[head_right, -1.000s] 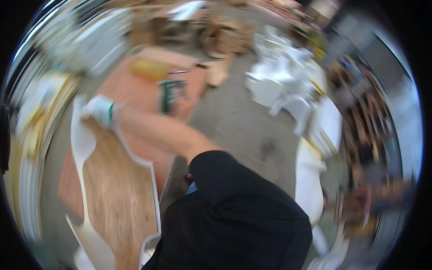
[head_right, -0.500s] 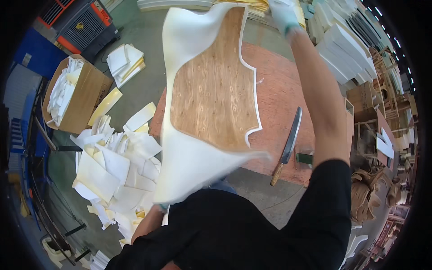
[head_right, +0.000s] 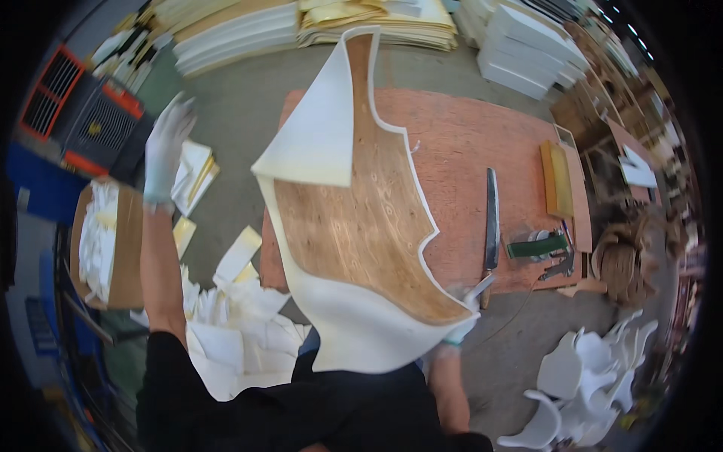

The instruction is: Applying foam padding to a wooden furniture shell using adhesive and a utility knife.

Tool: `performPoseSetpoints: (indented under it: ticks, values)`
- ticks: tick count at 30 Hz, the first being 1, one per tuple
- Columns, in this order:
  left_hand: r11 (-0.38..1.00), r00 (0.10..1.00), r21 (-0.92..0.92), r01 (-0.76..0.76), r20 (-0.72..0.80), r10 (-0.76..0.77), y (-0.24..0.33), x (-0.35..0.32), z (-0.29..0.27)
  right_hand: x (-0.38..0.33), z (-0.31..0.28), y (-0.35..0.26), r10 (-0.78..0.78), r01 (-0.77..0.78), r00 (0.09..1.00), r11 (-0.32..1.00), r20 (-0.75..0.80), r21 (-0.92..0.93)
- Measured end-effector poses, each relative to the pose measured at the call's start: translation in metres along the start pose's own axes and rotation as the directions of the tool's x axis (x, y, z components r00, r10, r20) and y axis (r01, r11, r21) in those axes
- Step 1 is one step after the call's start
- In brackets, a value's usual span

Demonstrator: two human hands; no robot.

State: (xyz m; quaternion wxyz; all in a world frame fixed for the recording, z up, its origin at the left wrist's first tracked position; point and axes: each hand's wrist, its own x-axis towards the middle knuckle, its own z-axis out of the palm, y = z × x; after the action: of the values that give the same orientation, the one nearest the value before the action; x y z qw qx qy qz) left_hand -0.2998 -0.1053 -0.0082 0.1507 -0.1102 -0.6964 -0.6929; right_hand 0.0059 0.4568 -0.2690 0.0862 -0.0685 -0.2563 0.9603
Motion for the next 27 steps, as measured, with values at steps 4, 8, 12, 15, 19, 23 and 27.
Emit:
performPoseSetpoints:
  ticks: [4,8,12,15,19,23,27]
  values:
    - [0.956,0.922,0.034,0.290,0.257,-0.289,-0.083,0.164,0.076,-0.127,0.077,0.040,0.209,-0.170,0.960,-0.095,-0.187,-0.981]
    - [0.887,0.776,0.033,0.461,0.468,-0.422,-0.138,0.220,0.179,0.000,0.210,0.186,0.036,-0.264,0.963,-0.031,-0.265,-0.964]
    - [0.931,0.855,-0.075,0.356,0.429,-0.293,-0.200,0.224,0.229,0.100,0.264,0.230,-0.049,-0.356,0.933,0.012,-0.356,-0.935]
    - [0.886,0.819,-0.114,0.450,0.448,-0.358,-0.186,0.220,0.230,0.052,0.254,0.208,-0.136,-0.449,0.883,0.038,-0.449,-0.893]
    - [0.917,0.907,-0.221,0.333,0.341,-0.247,-0.157,0.222,0.179,-0.080,0.229,0.169,-0.168,-0.472,0.863,0.068,-0.477,-0.879]
    - [0.904,0.937,-0.286,0.318,0.240,-0.253,-0.110,0.186,0.134,-0.054,0.215,0.104,-0.192,-0.474,0.856,0.077,-0.480,-0.877]
    - [0.914,0.939,-0.238,0.330,-0.023,-0.344,-0.081,0.144,0.089,-0.027,0.173,0.026,-0.165,-0.448,0.875,0.084,-0.456,-0.890]
